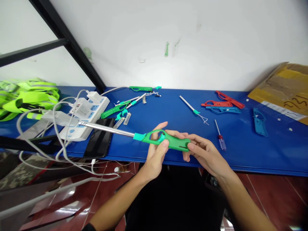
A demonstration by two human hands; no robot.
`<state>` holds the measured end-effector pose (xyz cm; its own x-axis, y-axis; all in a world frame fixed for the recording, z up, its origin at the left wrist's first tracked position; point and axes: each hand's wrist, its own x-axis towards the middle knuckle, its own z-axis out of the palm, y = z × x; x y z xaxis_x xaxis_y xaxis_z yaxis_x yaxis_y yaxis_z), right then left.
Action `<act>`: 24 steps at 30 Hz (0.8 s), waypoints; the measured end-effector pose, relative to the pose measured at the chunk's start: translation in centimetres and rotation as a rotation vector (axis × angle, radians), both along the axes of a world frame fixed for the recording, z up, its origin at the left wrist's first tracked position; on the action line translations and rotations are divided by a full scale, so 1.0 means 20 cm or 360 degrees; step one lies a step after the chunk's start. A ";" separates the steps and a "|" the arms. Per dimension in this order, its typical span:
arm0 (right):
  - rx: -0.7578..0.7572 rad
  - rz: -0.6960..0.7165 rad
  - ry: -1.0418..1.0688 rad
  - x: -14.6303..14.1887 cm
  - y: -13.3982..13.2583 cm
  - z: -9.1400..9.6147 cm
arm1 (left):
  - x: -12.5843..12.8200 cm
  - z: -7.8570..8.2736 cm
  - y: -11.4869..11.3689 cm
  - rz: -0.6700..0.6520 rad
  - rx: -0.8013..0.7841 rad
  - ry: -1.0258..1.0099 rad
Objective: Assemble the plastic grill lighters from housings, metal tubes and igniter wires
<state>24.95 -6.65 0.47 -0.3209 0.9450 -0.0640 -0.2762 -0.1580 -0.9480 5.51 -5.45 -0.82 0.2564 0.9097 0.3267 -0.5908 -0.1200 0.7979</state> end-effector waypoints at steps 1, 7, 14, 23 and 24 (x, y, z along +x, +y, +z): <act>-0.0023 -0.0007 0.0020 0.00 0.00 0.01 | 0.00 0.00 0.01 -0.0023 -0.0001 0.0042; -0.0023 -0.0352 0.0041 0.02 0.01 0.00 | -0.03 0.04 -0.05 0.0008 0.0008 0.0751; 0.0114 -0.0694 0.0001 0.00 0.04 -0.02 | -0.64 0.13 -0.05 0.1633 0.0286 0.2018; 0.0129 -0.0680 -0.0045 0.00 0.02 -0.04 | -0.81 0.04 0.20 0.1580 -0.0436 0.3026; 0.0128 -0.0681 -0.0041 0.00 0.02 -0.04 | -0.79 0.04 0.21 0.1612 -0.0475 0.3050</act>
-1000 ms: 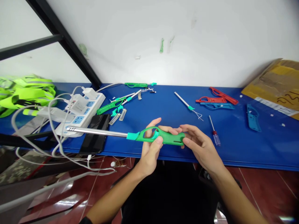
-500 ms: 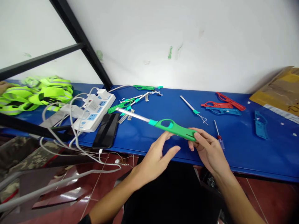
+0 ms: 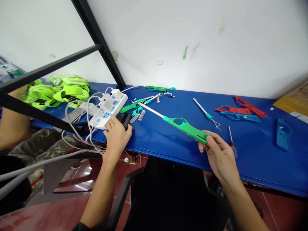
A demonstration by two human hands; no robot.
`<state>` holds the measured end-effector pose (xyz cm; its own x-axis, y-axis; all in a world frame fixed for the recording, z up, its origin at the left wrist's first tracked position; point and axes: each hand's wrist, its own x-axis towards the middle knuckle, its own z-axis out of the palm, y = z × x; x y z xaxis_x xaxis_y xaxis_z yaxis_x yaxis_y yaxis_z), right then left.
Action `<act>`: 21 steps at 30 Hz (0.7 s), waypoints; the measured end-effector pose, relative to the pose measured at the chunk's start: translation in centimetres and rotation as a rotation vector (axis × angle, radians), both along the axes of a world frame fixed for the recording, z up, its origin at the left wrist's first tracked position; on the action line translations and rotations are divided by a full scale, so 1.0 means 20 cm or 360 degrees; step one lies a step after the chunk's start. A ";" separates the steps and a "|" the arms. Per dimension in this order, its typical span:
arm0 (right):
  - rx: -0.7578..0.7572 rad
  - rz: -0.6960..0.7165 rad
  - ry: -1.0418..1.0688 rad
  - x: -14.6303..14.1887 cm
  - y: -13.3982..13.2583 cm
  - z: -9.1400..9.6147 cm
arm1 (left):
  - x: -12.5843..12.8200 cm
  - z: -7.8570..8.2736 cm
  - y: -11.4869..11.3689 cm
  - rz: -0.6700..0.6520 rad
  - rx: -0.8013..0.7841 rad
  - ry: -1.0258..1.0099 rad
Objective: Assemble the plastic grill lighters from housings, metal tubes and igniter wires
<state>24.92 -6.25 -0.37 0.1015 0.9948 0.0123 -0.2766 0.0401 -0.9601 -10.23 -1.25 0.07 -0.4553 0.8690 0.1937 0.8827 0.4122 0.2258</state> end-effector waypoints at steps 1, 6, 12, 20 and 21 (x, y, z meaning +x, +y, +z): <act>-0.0001 0.0003 0.0004 0.00 0.00 0.00 | 0.01 0.01 0.01 0.0044 -0.0006 0.0009; -0.0052 0.0056 0.0025 0.02 -0.02 0.00 | 0.02 0.04 0.04 0.0147 -0.0011 -0.0012; -0.0167 0.0039 0.0048 0.03 -0.03 0.01 | 0.00 0.02 0.02 0.0062 -0.0017 -0.0080; -0.0277 0.0033 0.0003 0.05 -0.06 -0.01 | -0.18 0.02 -0.15 -0.0301 0.0076 -0.0213; -0.0289 0.0033 -0.0002 0.05 -0.06 -0.01 | -0.21 0.03 -0.20 -0.0368 0.0150 -0.0189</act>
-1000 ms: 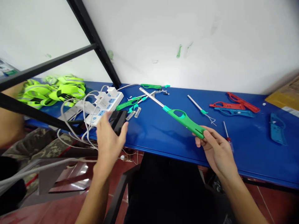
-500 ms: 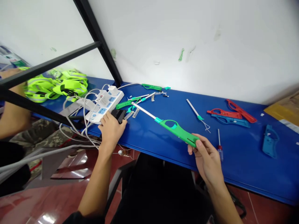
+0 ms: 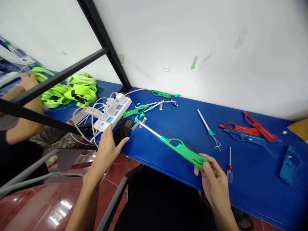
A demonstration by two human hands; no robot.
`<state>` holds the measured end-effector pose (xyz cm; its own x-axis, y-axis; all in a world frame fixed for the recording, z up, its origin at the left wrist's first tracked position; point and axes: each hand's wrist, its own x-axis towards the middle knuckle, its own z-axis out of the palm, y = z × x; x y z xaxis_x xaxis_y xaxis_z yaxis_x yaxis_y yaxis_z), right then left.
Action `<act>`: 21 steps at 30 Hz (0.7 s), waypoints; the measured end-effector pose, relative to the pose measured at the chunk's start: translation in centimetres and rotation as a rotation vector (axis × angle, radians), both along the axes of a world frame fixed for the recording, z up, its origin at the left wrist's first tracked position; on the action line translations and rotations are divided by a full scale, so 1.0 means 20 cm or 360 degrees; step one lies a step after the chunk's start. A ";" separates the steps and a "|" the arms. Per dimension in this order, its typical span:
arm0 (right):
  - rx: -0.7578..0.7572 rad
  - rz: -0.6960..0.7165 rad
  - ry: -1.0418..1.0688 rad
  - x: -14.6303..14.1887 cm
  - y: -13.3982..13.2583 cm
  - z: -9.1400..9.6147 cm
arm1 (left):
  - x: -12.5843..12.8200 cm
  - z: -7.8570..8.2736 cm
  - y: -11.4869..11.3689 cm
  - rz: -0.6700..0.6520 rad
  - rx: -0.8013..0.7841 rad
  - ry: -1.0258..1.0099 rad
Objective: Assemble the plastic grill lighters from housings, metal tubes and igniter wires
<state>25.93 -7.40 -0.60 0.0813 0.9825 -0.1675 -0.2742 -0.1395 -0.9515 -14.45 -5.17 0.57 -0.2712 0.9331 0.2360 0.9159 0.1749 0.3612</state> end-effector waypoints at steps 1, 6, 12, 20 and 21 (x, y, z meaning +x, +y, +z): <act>-0.0008 -0.0006 0.0000 0.00 0.00 0.00 | -0.03 0.01 -0.05 -0.0067 0.0061 0.0020; -0.0019 -0.0076 0.0044 -0.01 0.02 0.01 | -0.10 0.03 -0.23 -0.0247 0.0162 0.0056; 0.0022 -0.0149 0.0067 -0.02 0.03 0.02 | -0.12 -0.01 -0.29 -0.0172 0.0090 0.0008; 0.0071 -0.0166 0.0044 -0.03 0.04 0.03 | 0.10 -0.06 -0.08 0.0209 -0.0096 -0.0022; 0.0072 -0.0172 0.0043 -0.03 0.04 0.03 | 0.15 -0.05 -0.03 0.0215 -0.0120 0.0029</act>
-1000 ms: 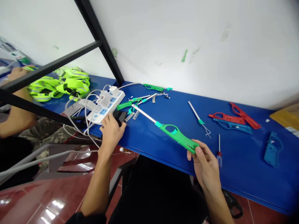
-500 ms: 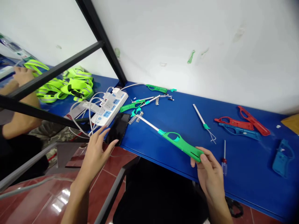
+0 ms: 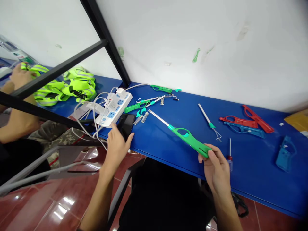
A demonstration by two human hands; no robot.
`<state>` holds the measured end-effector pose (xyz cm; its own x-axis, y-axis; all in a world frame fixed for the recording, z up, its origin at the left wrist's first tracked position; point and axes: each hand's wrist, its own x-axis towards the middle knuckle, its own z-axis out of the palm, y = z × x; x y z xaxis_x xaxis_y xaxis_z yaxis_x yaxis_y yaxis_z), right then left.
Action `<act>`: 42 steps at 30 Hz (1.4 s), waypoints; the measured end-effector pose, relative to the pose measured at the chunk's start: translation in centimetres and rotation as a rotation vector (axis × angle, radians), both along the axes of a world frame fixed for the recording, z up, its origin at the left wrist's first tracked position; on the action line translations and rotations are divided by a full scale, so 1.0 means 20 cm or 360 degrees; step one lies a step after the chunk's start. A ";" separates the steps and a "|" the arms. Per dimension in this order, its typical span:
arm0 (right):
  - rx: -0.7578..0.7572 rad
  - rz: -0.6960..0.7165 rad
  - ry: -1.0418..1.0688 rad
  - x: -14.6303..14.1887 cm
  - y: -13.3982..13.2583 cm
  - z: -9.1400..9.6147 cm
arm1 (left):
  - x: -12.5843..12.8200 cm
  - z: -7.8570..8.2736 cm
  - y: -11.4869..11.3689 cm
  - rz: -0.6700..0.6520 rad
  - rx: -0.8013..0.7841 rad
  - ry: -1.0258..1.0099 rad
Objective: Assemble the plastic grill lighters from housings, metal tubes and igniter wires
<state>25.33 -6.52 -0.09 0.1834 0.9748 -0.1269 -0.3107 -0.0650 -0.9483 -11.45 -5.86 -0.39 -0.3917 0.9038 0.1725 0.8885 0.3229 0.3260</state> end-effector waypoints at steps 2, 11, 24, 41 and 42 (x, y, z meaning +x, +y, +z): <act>-0.0003 -0.0008 0.0002 0.00 0.00 0.00 | 0.08 0.02 0.09 0.0123 -0.0065 0.0072; -0.0036 0.0017 0.0036 -0.01 0.00 0.01 | 0.12 0.04 0.20 0.0317 -0.0049 0.0091; -0.0024 0.0067 0.0055 0.00 -0.01 0.00 | 0.10 0.07 0.17 0.0260 -0.0019 0.0000; -0.0012 0.0067 0.0065 0.01 0.00 -0.02 | -0.12 0.07 -0.26 -0.0239 0.0116 0.0243; -0.0010 0.0075 0.0060 0.01 0.00 -0.02 | -0.13 0.07 -0.27 -0.0270 0.0099 0.0268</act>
